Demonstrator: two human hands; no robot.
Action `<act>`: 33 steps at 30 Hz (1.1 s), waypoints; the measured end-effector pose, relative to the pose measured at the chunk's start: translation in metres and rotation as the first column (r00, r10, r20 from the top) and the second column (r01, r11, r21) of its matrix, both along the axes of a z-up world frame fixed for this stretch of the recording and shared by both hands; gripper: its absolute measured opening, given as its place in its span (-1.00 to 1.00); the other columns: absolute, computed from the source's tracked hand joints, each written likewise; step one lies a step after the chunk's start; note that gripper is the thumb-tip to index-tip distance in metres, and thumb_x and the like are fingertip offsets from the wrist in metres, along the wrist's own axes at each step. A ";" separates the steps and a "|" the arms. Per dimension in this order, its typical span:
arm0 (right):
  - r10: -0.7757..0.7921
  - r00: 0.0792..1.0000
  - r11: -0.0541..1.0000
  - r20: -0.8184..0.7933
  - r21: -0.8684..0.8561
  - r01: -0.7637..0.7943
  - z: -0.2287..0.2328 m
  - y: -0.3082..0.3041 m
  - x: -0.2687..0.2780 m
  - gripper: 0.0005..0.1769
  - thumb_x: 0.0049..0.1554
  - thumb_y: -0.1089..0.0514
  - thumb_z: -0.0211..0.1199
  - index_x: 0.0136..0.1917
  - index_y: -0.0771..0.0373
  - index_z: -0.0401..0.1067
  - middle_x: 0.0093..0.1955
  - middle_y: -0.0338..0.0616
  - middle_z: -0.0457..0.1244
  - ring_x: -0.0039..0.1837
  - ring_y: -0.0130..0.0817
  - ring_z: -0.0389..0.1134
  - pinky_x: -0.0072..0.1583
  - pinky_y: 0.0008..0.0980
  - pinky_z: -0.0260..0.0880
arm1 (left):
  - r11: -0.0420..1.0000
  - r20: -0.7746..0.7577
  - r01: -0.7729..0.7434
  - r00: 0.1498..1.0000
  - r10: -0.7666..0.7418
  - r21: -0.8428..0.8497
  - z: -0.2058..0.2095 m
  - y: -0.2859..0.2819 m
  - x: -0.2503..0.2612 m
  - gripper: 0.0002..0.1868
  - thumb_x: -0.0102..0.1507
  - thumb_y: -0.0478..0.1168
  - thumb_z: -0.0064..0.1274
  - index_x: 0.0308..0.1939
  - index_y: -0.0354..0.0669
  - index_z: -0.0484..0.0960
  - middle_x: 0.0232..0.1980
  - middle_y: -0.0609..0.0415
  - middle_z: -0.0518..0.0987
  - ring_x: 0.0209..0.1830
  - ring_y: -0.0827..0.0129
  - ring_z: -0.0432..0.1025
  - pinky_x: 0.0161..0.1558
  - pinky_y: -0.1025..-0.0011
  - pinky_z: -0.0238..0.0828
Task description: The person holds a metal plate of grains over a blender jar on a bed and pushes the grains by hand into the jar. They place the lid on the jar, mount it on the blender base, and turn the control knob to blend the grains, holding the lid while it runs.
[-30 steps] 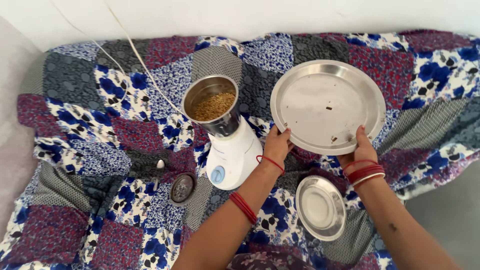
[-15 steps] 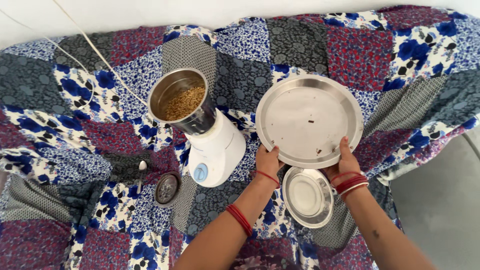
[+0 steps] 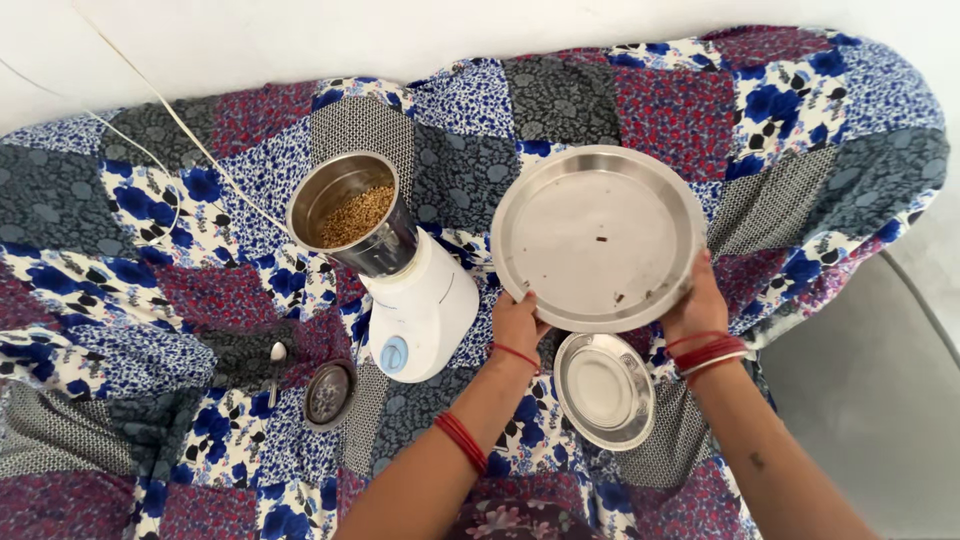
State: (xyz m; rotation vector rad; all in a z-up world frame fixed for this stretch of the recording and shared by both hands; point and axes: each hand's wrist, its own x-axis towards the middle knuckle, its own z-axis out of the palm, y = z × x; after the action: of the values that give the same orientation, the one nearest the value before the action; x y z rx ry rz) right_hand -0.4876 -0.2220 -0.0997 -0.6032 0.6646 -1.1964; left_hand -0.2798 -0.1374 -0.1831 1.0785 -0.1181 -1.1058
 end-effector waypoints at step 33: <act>-0.117 0.988 0.538 -0.101 -0.843 -0.022 0.167 -0.012 0.280 -0.14 0.09 0.55 -0.03 0.66 0.33 0.05 0.57 0.09 0.18 0.57 -0.14 0.25 0.56 -0.28 0.21 | 0.814 0.126 -0.298 0.904 0.408 -0.499 0.123 -0.009 0.166 -0.60 0.34 -0.50 -0.20 0.24 -0.25 0.45 0.15 0.03 0.54 0.05 0.43 0.39 0.12 0.48 0.25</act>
State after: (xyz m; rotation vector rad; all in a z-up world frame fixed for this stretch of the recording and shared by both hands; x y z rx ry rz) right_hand -0.2072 -0.2341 0.0675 -1.5247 0.1557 -1.5184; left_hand -0.1141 -0.1460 -0.0600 0.7396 -0.3365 -0.5628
